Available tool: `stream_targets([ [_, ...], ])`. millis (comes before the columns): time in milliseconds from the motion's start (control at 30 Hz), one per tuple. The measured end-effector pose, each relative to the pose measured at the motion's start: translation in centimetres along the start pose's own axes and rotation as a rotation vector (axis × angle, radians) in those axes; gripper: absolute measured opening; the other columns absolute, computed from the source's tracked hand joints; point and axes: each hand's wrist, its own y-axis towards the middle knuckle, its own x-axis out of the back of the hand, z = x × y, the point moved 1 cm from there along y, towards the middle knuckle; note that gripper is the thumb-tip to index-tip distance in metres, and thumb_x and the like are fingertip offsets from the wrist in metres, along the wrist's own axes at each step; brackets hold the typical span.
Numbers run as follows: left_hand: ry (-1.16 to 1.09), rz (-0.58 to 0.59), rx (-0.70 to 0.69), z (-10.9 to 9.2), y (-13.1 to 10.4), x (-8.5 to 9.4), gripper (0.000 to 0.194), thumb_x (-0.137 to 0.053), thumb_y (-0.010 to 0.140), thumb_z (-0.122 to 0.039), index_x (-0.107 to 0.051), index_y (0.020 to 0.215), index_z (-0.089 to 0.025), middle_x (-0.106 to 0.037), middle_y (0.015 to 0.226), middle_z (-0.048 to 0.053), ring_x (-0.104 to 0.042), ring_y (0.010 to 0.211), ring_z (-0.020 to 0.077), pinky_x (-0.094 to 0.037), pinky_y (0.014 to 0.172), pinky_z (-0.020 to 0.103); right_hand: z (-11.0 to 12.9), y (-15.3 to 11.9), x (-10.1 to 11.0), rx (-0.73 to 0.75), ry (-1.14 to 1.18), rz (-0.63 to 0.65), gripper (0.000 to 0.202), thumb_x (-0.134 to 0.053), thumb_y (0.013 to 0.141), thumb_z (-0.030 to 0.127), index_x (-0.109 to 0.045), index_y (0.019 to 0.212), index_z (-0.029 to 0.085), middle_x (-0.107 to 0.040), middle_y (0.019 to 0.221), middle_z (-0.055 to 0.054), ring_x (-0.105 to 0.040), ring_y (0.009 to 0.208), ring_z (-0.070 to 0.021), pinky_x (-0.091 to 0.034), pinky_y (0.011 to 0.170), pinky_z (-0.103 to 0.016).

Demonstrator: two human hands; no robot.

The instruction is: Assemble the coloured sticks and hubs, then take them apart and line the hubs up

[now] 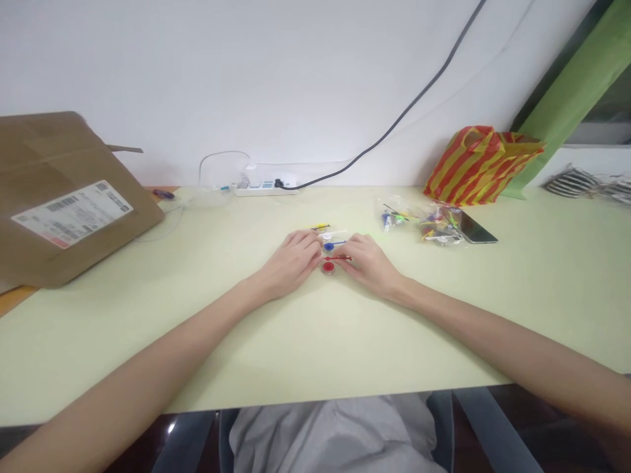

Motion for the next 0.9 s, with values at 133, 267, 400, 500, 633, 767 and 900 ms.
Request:
stream_targets([
  [133, -0.008, 0.011, 0.007, -0.1, 0.0, 0.08, 0.027, -0.035, 0.11, -0.028, -0.058, 0.1, -0.019, -0.064, 0.124, 0.011, -0.048, 0.132, 0.0279, -0.04, 0.111, 0.049, -0.01, 0.0, -0.05, 0.0, 0.009, 0.013, 0.009, -0.059, 0.101, 0.021, -0.068, 0.102, 0.021, -0.075, 0.092, -0.006, -0.058, 0.092, -0.0235, -0.037, 0.082, -0.037],
  [267, -0.002, 0.02, 0.01, -0.21, 0.0, 0.2, 0.026, -0.035, 0.109, -0.027, -0.059, 0.099, -0.019, -0.065, 0.124, 0.011, -0.048, 0.133, 0.0278, -0.04, 0.113, 0.05, -0.01, -0.06, -0.09, 0.008, 0.011, 0.024, 0.01, -0.058, 0.102, 0.021, -0.068, 0.102, 0.021, -0.074, 0.091, -0.006, -0.058, 0.092, -0.0231, -0.037, 0.082, -0.037],
  [400, 0.002, 0.013, 0.012, -0.25, -0.03, 0.22, 0.025, -0.039, 0.107, -0.026, -0.06, 0.098, -0.019, -0.065, 0.124, 0.012, -0.048, 0.133, 0.0288, -0.04, 0.113, 0.051, 0.06, -0.04, -0.08, 0.013, 0.013, 0.029, 0.009, -0.058, 0.102, 0.021, -0.067, 0.102, 0.022, -0.074, 0.091, -0.005, -0.058, 0.091, -0.0226, -0.037, 0.082, -0.037],
  [500, 0.015, 0.018, 0.005, -0.23, -0.06, 0.1, 0.026, -0.038, 0.108, -0.027, -0.061, 0.099, -0.019, -0.065, 0.126, 0.012, -0.048, 0.134, 0.029, -0.041, 0.113, 0.052, 0.1, -0.01, -0.02, 0.011, 0.019, 0.043, 0.01, -0.058, 0.102, 0.02, -0.068, 0.103, 0.022, -0.074, 0.091, -0.005, -0.057, 0.089, -0.0221, -0.037, 0.081, -0.036],
  [633, 0.035, 0.027, -0.007, -0.25, -0.11, 0.12, 0.027, -0.037, 0.108, -0.027, -0.061, 0.101, -0.018, -0.064, 0.127, 0.013, -0.048, 0.135, 0.0292, -0.04, 0.114, 0.052, 0.04, -0.08, -0.02, 0.016, 0.024, 0.065, 0.01, -0.058, 0.102, 0.021, -0.068, 0.102, 0.022, -0.075, 0.093, -0.005, -0.058, 0.09, -0.022, -0.037, 0.082, -0.036],
  [767, 0.036, 0.033, -0.013, -0.31, -0.14, 0.36, 0.024, -0.039, 0.107, -0.026, -0.061, 0.104, -0.018, -0.064, 0.126, 0.013, -0.047, 0.135, 0.0293, -0.039, 0.115, 0.052, 0.07, -0.14, -0.08, 0.016, 0.018, 0.082, 0.011, -0.057, 0.102, 0.02, -0.068, 0.102, 0.022, -0.074, 0.093, -0.005, -0.058, 0.09, -0.0219, -0.037, 0.083, -0.036],
  [900, 0.019, 0.033, 0.021, -0.24, -0.14, 0.4, 0.023, -0.039, 0.107, -0.026, -0.06, 0.101, -0.019, -0.064, 0.125, 0.013, -0.048, 0.134, 0.0289, -0.04, 0.114, 0.051, 0.18, -0.06, -0.12, 0.006, 0.036, 0.084, 0.012, -0.056, 0.103, 0.023, -0.067, 0.103, 0.022, -0.074, 0.089, -0.005, -0.058, 0.088, -0.0217, -0.037, 0.082, -0.036],
])
